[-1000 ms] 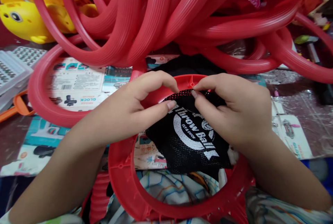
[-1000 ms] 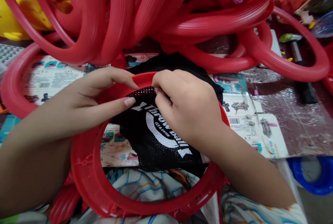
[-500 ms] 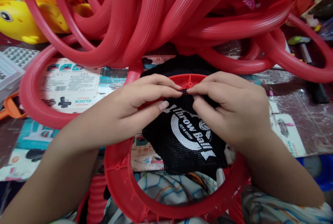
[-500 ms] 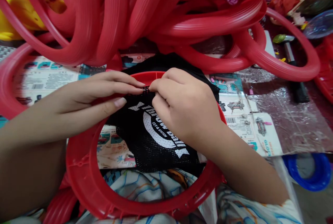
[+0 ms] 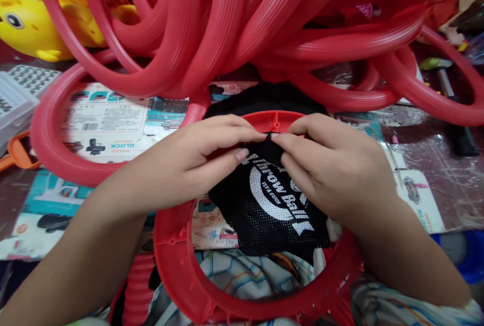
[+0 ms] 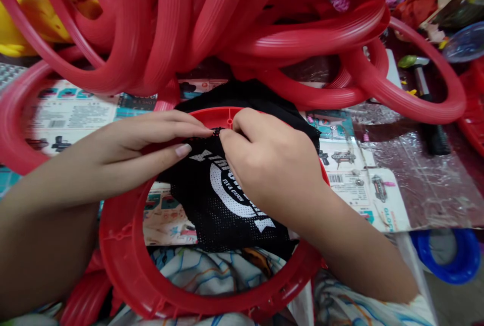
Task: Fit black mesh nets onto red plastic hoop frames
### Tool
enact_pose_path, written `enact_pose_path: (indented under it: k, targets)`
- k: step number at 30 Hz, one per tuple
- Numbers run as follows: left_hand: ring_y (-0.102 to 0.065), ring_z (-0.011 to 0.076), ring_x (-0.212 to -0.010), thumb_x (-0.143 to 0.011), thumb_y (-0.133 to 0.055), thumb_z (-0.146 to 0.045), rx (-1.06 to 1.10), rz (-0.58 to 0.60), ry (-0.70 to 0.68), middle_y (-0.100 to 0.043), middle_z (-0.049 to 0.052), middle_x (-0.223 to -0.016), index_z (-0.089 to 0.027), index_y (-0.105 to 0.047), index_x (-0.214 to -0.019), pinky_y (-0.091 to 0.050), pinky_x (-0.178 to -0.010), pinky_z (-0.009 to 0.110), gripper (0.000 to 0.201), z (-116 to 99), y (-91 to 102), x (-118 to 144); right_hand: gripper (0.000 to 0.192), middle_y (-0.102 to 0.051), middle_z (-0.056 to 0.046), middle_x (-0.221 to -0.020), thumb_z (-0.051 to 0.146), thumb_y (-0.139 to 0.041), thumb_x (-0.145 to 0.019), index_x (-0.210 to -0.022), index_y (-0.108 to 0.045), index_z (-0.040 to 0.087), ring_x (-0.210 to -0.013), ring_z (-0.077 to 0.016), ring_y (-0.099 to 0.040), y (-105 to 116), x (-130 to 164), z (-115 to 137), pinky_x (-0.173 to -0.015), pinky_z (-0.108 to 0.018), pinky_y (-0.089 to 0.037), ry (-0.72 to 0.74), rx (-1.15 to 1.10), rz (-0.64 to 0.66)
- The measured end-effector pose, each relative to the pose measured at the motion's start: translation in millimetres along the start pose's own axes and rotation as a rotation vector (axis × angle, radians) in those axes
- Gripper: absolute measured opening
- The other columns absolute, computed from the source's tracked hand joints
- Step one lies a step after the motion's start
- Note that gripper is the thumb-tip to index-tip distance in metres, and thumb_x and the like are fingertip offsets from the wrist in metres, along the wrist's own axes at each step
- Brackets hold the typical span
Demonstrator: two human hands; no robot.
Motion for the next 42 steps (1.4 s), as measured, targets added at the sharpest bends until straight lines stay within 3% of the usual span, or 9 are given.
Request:
enact_pose_path:
  k: [8, 12, 15, 20, 26, 32, 42]
  targets:
    - [-0.064, 0.0159, -0.114, -0.099, -0.046, -0.021, -0.045, 0.018, 0.011, -0.068, 0.004, -0.126, -0.022, -0.068, -0.125, -0.051, -0.100, 0.026, 0.035, 2, -2.1, 1, 0.032, -0.071, -0.008, -0.094, 0.020, -0.041, -0.097, -0.091, -0.072, 0.019, -0.078, -0.0188, -0.064, -6, -2, 0, -0.062, -0.030, -0.045, 0.011, -0.024, 0.035]
    - [-0.065, 0.0165, -0.111, -0.097, -0.050, -0.022, -0.047, 0.001, 0.002, -0.070, 0.003, -0.123, -0.022, -0.069, -0.123, -0.052, -0.099, 0.026, 0.032, -1, -0.7, 2, 0.025, -0.073, -0.006, -0.094, 0.018, -0.050, -0.095, -0.099, -0.075, 0.019, -0.082, -0.0175, -0.066, 4, -2, -6, -0.071, -0.029, -0.050, 0.005, -0.208, -0.053]
    - [-0.065, 0.0165, -0.108, -0.097, -0.052, -0.025, -0.026, -0.031, 0.007, -0.070, 0.003, -0.121, -0.021, -0.069, -0.122, -0.053, -0.096, 0.026, 0.030, -1, 0.9, 4, 0.020, -0.075, -0.003, -0.090, 0.013, -0.061, -0.090, -0.105, -0.074, 0.016, -0.082, -0.0156, -0.068, 14, -2, -15, -0.075, -0.027, -0.052, -0.096, -0.341, -0.153]
    - [-0.064, 0.0120, -0.096, -0.097, -0.053, -0.026, -0.001, -0.049, 0.020, -0.071, 0.000, -0.112, -0.021, -0.069, -0.118, -0.052, -0.088, 0.019, 0.027, 0, 1.3, 4, 0.012, -0.077, 0.000, -0.085, 0.012, -0.065, -0.087, -0.088, -0.074, 0.019, -0.077, -0.0162, -0.071, 19, 1, -25, -0.071, -0.029, -0.053, -0.273, -0.383, -0.175]
    - [-0.063, 0.0110, -0.088, -0.096, -0.053, -0.025, 0.024, -0.057, 0.041, -0.071, -0.002, -0.104, -0.023, -0.071, -0.115, -0.052, -0.080, 0.018, 0.027, -1, 2.8, 2, 0.012, -0.075, 0.002, -0.082, 0.012, -0.064, -0.085, -0.086, -0.072, 0.020, -0.077, -0.0165, -0.070, 21, 3, -28, -0.072, -0.029, -0.051, -0.243, -0.339, -0.170]
    - [-0.065, 0.0158, -0.100, -0.097, -0.051, -0.028, -0.019, -0.052, 0.029, -0.071, 0.000, -0.113, -0.025, -0.072, -0.117, -0.054, -0.082, 0.021, 0.029, 0, 1.3, 3, 0.016, -0.074, 0.000, -0.080, 0.007, -0.060, -0.084, -0.085, -0.072, 0.018, -0.080, -0.0164, -0.068, 19, 1, -28, -0.072, -0.028, -0.048, -0.161, -0.298, -0.104]
    - [-0.064, 0.0093, -0.101, -0.097, -0.052, -0.025, -0.009, -0.028, 0.021, -0.067, -0.005, -0.115, -0.031, -0.070, -0.119, -0.050, -0.087, 0.016, 0.028, 2, -1.0, 5, 0.019, -0.074, -0.001, -0.079, 0.010, -0.056, -0.084, -0.084, -0.073, 0.020, -0.078, -0.0178, -0.068, 17, 0, -31, -0.072, -0.030, -0.048, -0.172, -0.315, -0.065]
Point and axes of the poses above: each hand's wrist, its own x-axis away from the middle knuckle, its own y-axis out of the back of the hand, z = x × y, the point moved 6 cm from there along -x, towards the middle knuckle
